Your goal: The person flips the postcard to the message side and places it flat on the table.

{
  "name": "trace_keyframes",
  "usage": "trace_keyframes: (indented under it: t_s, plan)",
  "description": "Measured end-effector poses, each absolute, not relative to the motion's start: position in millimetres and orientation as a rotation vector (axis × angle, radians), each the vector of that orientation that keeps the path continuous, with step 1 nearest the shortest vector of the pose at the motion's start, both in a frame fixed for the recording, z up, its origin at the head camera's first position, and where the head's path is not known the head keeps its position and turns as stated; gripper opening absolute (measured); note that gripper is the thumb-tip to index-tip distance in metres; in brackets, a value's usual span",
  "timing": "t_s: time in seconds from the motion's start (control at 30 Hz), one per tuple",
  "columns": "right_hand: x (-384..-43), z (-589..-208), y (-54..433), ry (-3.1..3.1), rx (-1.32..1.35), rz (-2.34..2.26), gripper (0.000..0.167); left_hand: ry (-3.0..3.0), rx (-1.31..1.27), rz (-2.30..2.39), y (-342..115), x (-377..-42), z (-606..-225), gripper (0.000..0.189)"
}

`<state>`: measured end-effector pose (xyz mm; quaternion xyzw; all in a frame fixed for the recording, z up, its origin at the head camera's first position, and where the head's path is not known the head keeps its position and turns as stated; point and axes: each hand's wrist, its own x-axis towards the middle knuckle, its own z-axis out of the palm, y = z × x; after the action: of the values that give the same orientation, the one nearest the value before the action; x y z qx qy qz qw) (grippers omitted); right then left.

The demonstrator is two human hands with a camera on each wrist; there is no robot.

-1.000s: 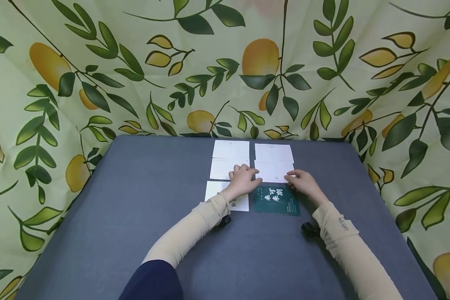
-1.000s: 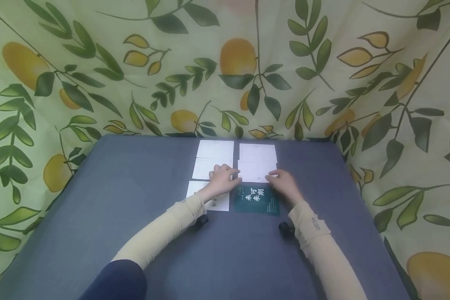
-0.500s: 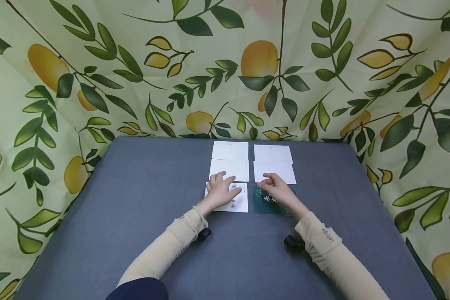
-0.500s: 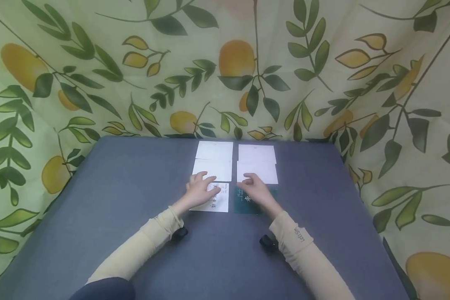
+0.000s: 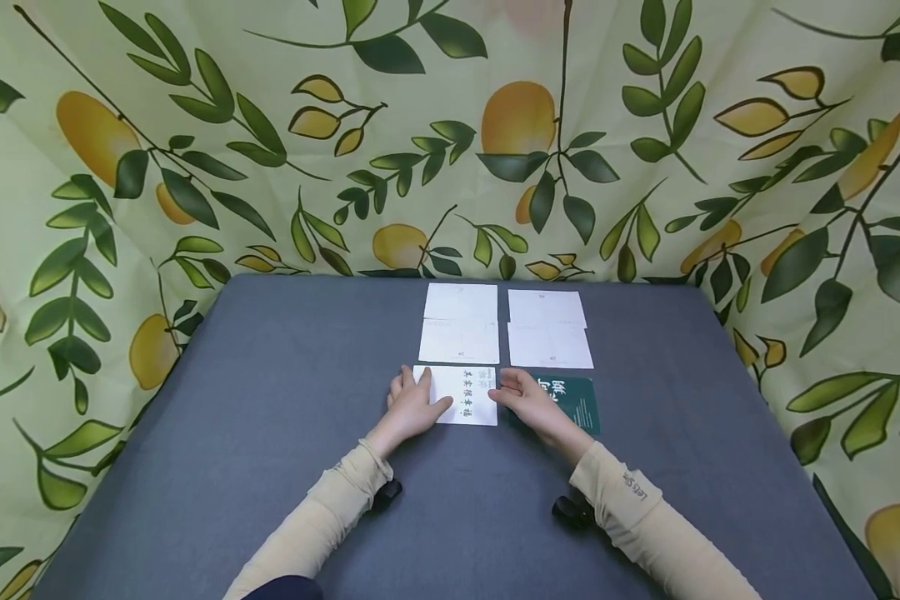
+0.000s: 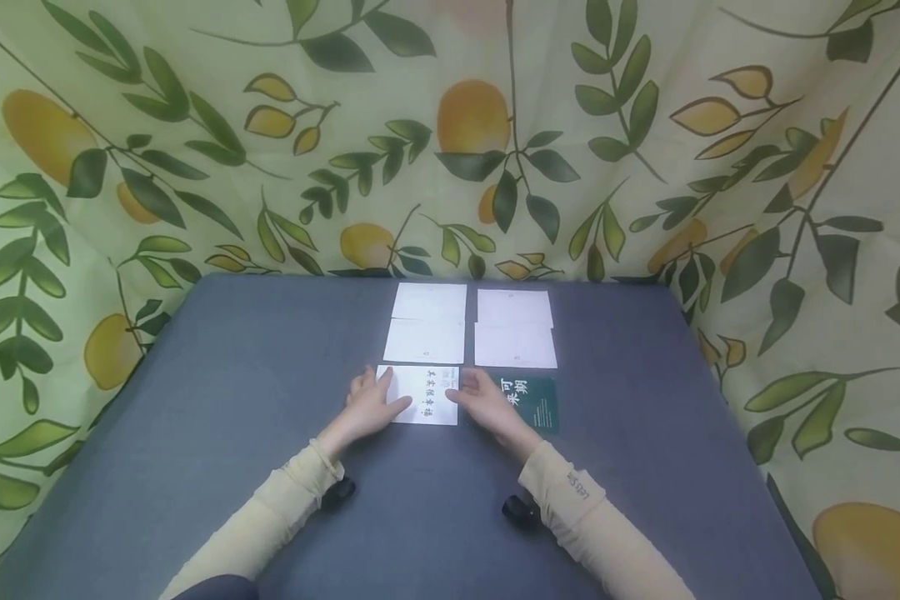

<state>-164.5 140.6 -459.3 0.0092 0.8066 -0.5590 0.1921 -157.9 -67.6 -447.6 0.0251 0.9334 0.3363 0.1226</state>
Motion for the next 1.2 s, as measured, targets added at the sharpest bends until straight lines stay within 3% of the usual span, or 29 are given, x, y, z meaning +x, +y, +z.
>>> trace_keyframes:
  t_s: [0.4,0.73,1.2]
  plan:
    - [-159.4,-463.2,138.4,2.151,0.048,-1.685,0.063,2.698,0.065,1.128,-77.8,-162.0,-452.2,0.064]
    - [-159.3,-468.3,130.5,1.997,0.163,-1.886,0.053,2.502,-0.176,1.546,-84.1,-159.0,-459.2,0.068]
    - [-164.9,-464.9,125.7,2.118,0.283,-1.939,0.056,2.249,-0.372,1.856,-88.7,-164.8,-458.2,0.070]
